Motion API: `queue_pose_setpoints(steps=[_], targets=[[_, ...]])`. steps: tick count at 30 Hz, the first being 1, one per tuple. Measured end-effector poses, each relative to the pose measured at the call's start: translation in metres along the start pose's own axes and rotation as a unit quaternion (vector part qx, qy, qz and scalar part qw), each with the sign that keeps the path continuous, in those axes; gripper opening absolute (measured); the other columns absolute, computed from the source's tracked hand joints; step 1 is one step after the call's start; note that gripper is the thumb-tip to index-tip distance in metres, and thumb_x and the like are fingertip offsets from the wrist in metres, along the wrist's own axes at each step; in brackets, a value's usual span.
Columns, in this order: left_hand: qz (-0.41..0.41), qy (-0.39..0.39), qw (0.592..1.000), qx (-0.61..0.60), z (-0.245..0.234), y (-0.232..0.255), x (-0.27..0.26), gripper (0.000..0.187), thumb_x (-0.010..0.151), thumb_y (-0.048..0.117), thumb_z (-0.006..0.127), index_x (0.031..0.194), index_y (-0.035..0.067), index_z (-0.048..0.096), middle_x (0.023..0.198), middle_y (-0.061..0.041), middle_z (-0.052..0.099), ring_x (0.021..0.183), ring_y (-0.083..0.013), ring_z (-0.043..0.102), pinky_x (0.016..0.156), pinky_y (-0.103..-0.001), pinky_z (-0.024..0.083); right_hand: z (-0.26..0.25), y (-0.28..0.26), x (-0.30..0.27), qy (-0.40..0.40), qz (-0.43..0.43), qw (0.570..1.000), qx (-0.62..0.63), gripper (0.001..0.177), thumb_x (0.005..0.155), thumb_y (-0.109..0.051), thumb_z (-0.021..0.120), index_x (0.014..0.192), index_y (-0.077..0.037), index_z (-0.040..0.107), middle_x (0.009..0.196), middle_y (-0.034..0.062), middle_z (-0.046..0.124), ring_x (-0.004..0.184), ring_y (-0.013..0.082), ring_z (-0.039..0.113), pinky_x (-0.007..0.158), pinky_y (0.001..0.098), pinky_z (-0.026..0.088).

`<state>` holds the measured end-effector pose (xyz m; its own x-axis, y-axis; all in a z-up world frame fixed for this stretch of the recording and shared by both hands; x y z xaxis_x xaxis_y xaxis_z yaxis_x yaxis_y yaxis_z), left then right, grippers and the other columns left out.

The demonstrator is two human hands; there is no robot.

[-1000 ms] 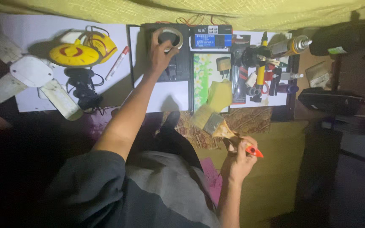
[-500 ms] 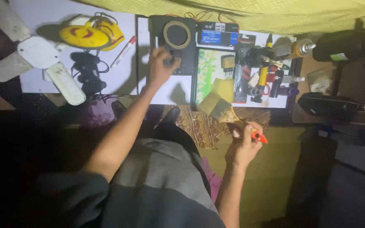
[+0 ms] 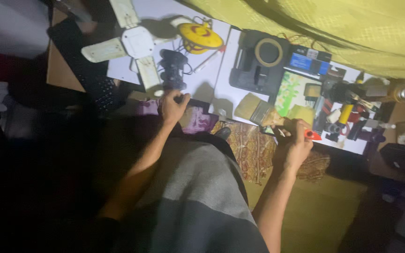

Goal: The person uses a brush to dust various items on a cluttered table, including a picture frame, a power bank, a game controller, and a ceiling fan. The person moves items aside to reach others and brushes each object before placing it back.

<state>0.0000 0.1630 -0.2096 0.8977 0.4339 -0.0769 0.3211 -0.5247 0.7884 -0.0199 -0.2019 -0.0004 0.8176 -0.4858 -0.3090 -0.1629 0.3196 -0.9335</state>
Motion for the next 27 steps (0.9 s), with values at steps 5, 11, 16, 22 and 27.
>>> queue_pose_setpoints(steps=[5,11,16,22,27], targets=[[-0.017,0.046,0.996,-0.078,-0.044,-0.002,0.028,0.077,0.077,0.03,0.089,0.137,0.006,0.048,0.118,-0.017,0.064,0.11,-0.0332,0.063,0.093,-0.045,0.048,0.025,0.045,-0.024,0.013,0.026,0.999,-0.021,0.02,0.102,-0.015,0.069,0.115,-0.002,0.063,0.096,0.0084,0.065,0.081,0.0175,0.064,0.076,0.0402,0.061],[-0.008,-0.082,0.994,-0.069,-0.019,0.017,0.057,0.062,0.076,0.033,0.086,0.125,0.007,0.058,0.116,-0.015,0.068,0.107,-0.0343,0.066,0.091,-0.045,0.052,0.032,0.08,-0.059,0.016,0.027,0.999,-0.03,0.016,0.1,-0.011,0.067,0.112,-0.002,0.061,0.101,0.0106,0.068,0.085,0.0185,0.069,0.075,0.0367,0.061],[0.163,-0.188,0.968,0.034,0.04,0.041,0.082,0.037,0.082,0.024,0.078,0.112,0.005,0.065,0.106,-0.018,0.07,0.103,-0.0384,0.068,0.088,-0.049,0.054,0.034,0.094,-0.089,0.067,0.037,0.996,-0.047,0.011,0.102,-0.012,0.063,0.107,-0.003,0.059,0.098,0.0104,0.069,0.088,0.0222,0.072,0.075,0.038,0.064],[0.186,-0.214,0.94,0.188,0.122,0.034,0.122,0.017,0.092,0.009,0.063,0.108,0.003,0.066,0.101,-0.022,0.067,0.089,-0.0411,0.07,0.072,-0.047,0.058,0.027,0.094,-0.126,0.126,0.02,0.99,-0.058,0.011,0.103,-0.011,0.061,0.108,-0.002,0.059,0.101,0.0129,0.068,0.088,0.0241,0.073,0.076,0.0397,0.063],[0.262,-0.1,0.92,0.274,0.147,0.03,0.132,0.011,0.095,0.008,0.06,0.098,0.001,0.068,0.091,-0.017,0.069,0.079,-0.0373,0.072,0.07,-0.045,0.059,0.012,0.092,-0.149,0.156,0.01,0.987,-0.028,0.012,0.102,-0.011,0.061,0.109,-0.002,0.057,0.102,0.013,0.067,0.09,0.0242,0.073,0.08,0.0417,0.065]])
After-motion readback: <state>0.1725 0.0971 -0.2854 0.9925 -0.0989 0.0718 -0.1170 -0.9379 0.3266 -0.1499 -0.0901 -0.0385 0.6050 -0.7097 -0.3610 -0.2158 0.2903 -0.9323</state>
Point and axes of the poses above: each hand's wrist, its own x-axis towards the middle knuckle, its own z-axis out of the palm, y = z × x, the point moved 4 cm from there along x, towards the middle knuckle
